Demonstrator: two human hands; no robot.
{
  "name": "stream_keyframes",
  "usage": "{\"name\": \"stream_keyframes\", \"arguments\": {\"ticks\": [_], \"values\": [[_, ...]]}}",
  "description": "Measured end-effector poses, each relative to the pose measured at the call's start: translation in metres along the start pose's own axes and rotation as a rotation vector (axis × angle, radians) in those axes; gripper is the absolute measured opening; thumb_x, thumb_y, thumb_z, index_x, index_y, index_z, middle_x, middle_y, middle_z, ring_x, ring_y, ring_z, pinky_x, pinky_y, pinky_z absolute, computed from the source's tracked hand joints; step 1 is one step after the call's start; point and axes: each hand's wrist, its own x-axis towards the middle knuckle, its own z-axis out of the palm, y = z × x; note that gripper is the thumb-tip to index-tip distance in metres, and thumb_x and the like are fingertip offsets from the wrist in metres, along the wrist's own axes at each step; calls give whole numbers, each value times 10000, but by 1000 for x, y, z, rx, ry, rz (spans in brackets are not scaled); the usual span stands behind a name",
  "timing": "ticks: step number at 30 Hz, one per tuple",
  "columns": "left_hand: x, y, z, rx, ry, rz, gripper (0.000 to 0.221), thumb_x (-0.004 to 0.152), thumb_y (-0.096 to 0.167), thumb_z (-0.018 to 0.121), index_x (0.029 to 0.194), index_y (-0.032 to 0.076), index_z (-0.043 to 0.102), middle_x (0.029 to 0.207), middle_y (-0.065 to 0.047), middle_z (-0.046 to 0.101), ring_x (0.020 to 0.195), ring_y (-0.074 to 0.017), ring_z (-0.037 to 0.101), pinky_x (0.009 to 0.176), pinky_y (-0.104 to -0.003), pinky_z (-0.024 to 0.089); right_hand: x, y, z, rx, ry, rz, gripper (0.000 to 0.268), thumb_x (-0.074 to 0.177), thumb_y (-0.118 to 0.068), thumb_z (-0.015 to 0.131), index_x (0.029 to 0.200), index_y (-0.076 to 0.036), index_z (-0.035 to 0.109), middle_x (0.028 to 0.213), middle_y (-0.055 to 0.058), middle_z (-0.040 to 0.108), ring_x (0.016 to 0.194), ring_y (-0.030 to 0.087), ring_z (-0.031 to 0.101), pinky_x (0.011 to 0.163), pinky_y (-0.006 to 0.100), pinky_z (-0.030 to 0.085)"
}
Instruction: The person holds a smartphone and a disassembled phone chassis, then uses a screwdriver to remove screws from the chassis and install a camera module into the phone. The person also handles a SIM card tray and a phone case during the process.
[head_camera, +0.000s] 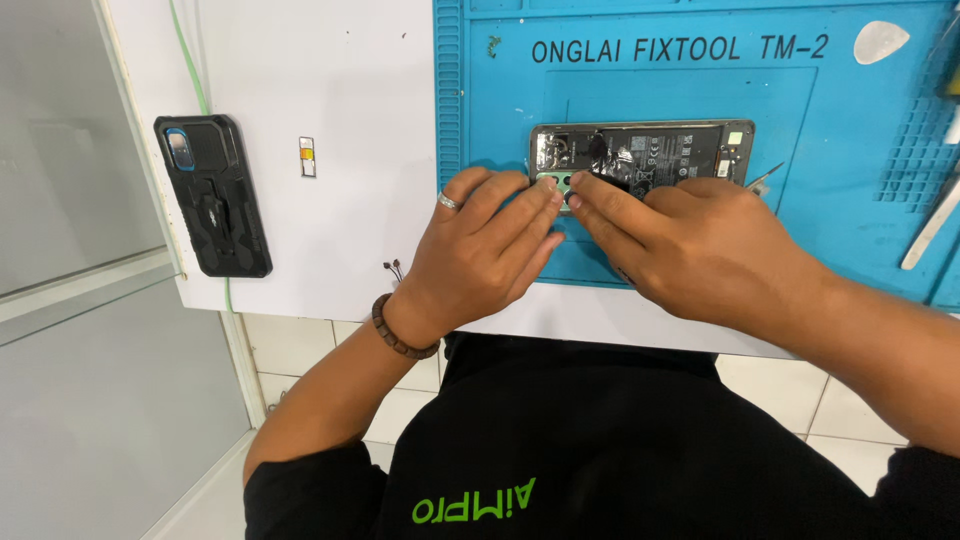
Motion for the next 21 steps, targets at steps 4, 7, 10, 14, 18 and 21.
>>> {"name": "stream_keyframes", "arguments": {"ticks": [4, 7, 10, 14, 18, 21], "values": [[0, -1, 1, -57, 37, -35, 195, 1024, 149, 663, 1093, -6, 760, 1175, -106, 687, 1077, -300, 622, 855, -427, 534, -3, -2, 6, 21, -48, 39, 305, 978, -99, 625, 1273, -93, 704, 1414, 64, 675, 540, 173, 557, 464, 346, 487], [-5, 3, 1, -34, 23, -66, 231, 1011, 207, 723, 1135, 16, 763, 1200, -90, 695, 1109, -284, 626, 940, -402, 537, 2, -5, 1, 22, -52, 58, 289, 944, -100, 626, 1219, -88, 713, 1388, 56, 688, 540, 173, 582, 464, 345, 503], [-4, 2, -3, -171, 57, -94, 247, 1022, 188, 687, 1156, -17, 714, 1209, -133, 698, 1094, -350, 626, 872, -481, 508, 1, -6, 3, 28, 6, 84, 291, 937, -115, 653, 1213, -97, 746, 1361, 31, 723, 604, 173, 644, 474, 349, 519], [-9, 5, -2, -74, 68, -108, 239, 1026, 212, 683, 1150, 10, 721, 1292, -138, 677, 1137, -349, 612, 853, -489, 503, 1, -4, 5, -3, 25, 80, 287, 930, -151, 680, 1206, -135, 757, 1343, 4, 727, 650, 152, 677, 504, 340, 526], [-11, 6, 0, 46, 49, -62, 273, 1038, 230, 660, 1170, 5, 742, 1301, -97, 683, 1154, -302, 611, 913, -450, 490, 0, -4, 5, -12, 50, 80, 228, 960, -186, 712, 1177, -152, 774, 1330, -8, 730, 632, 146, 664, 483, 329, 519], [-11, 8, -1, 85, 48, -53, 289, 1033, 247, 677, 1161, -3, 749, 1300, -105, 683, 1142, -291, 634, 908, -433, 512, 2, -5, 5, 14, 54, 89, 225, 962, -178, 711, 1177, -143, 772, 1331, -6, 728, 646, 144, 665, 487, 328, 511]]}}
